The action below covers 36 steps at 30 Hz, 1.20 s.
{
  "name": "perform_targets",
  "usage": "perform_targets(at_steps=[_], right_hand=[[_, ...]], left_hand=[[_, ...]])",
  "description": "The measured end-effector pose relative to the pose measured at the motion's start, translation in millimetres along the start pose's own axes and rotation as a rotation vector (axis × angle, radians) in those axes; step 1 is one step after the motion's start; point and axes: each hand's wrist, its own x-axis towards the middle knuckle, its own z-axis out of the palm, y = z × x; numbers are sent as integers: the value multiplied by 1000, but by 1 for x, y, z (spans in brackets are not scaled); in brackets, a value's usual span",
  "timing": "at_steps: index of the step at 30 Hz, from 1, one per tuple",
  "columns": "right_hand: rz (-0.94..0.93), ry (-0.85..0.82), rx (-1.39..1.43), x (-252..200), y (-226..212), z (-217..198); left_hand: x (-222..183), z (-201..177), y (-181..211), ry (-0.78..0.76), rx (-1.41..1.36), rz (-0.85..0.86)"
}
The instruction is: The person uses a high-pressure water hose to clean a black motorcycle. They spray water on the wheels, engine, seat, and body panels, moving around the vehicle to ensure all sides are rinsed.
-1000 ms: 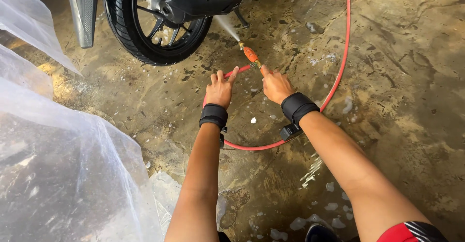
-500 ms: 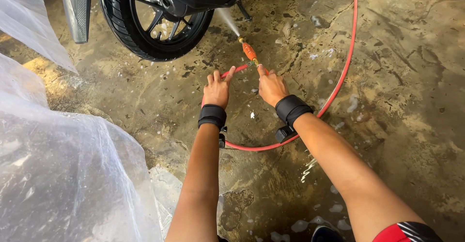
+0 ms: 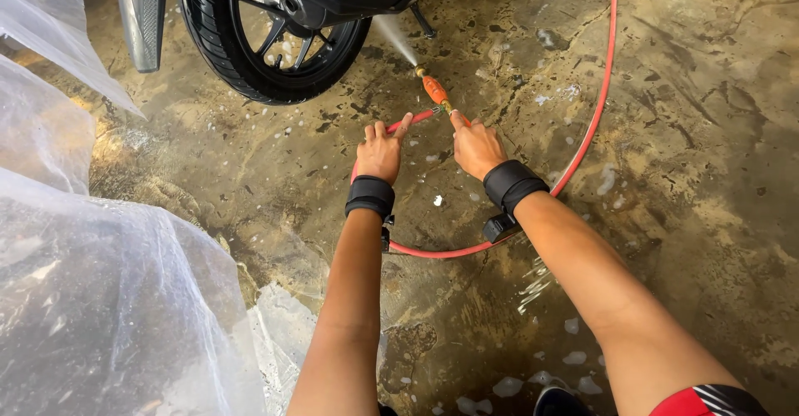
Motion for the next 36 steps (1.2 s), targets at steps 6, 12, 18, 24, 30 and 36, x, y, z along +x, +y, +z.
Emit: perform_targets(at_steps=[6,12,18,24,30,36], right_hand=[[41,61,97,2,7,13],[41,98,101,-19,2,1],[28,119,89,-17,18,11],[93,30,109,-29,-1,-29],[47,70,92,-25,19,-18],[62,128,66,-26,31,-22]], left_hand=[[-1,-9,0,26,-27,32],[0,-29,7,44,-30,67],[3,-33,13,-13,-31,56],[3,-45,16,25,-15,69],[4,-38,18,15,-15,80],[11,-32,30,97,-50,99]])
